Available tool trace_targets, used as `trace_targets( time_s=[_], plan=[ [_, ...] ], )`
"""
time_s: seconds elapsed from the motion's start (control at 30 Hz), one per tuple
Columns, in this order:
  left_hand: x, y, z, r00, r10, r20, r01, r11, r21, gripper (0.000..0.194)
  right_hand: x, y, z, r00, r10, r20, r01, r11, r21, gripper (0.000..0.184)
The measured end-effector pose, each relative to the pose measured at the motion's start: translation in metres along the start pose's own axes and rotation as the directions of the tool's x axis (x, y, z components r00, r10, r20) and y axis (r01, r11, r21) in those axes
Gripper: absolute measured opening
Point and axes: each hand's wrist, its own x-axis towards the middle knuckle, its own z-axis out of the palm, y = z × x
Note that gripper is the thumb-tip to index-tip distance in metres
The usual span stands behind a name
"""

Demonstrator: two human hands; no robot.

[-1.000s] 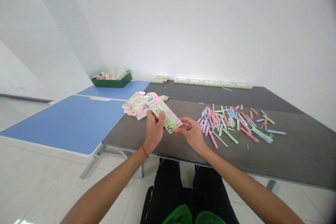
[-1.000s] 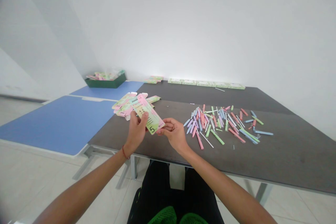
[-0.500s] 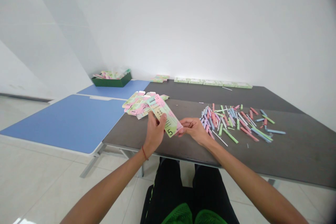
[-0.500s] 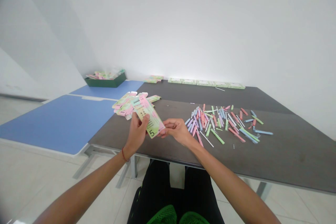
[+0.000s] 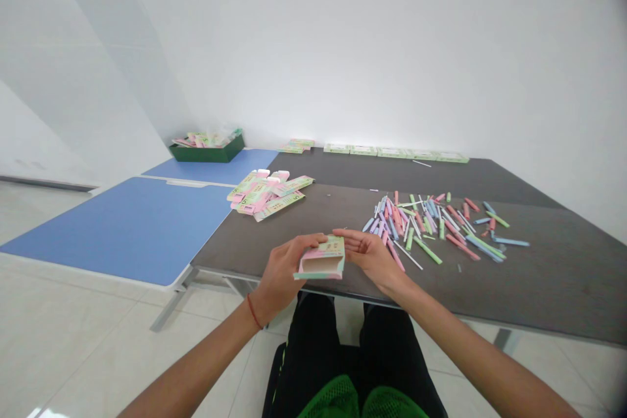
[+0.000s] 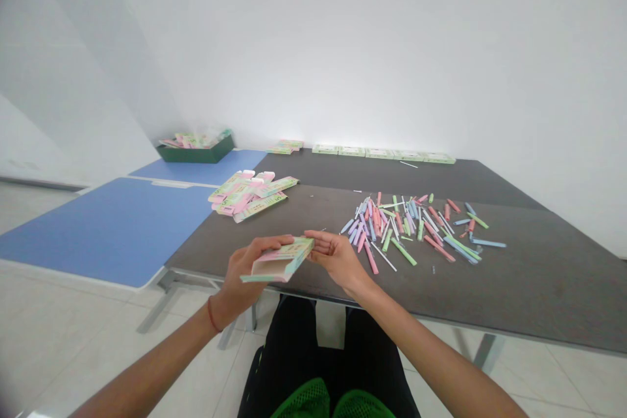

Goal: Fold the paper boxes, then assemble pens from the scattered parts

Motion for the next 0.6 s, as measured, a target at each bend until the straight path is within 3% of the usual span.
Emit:
trace_targets(
  time_s=[0.23,0.47,0.6],
  plan=[
    [0.000,0.029,-0.005,0.997,0.036,-0.063,-0.031,0.997,0.073,0.020,-0.006,-0.014,0.005,0.998,0.026,0.060,-0.023,0.998,-0.053,0.054],
    [0.001,0.035,-0.004,0.997,0.051,-0.060,-0.043,0.991,0.128,0.015,-0.008,-0.019,0.007,0.996,0.037,0.085,-0.033,0.998,-0.054,0.052],
    [0.000,0.035,-0.005,0.990,0.129,-0.055,-0.122,0.985,0.119,0.017,-0.007,-0.017,0.006,0.995,0.026,0.097,-0.021,0.998,-0.054,0.055]
  ],
)
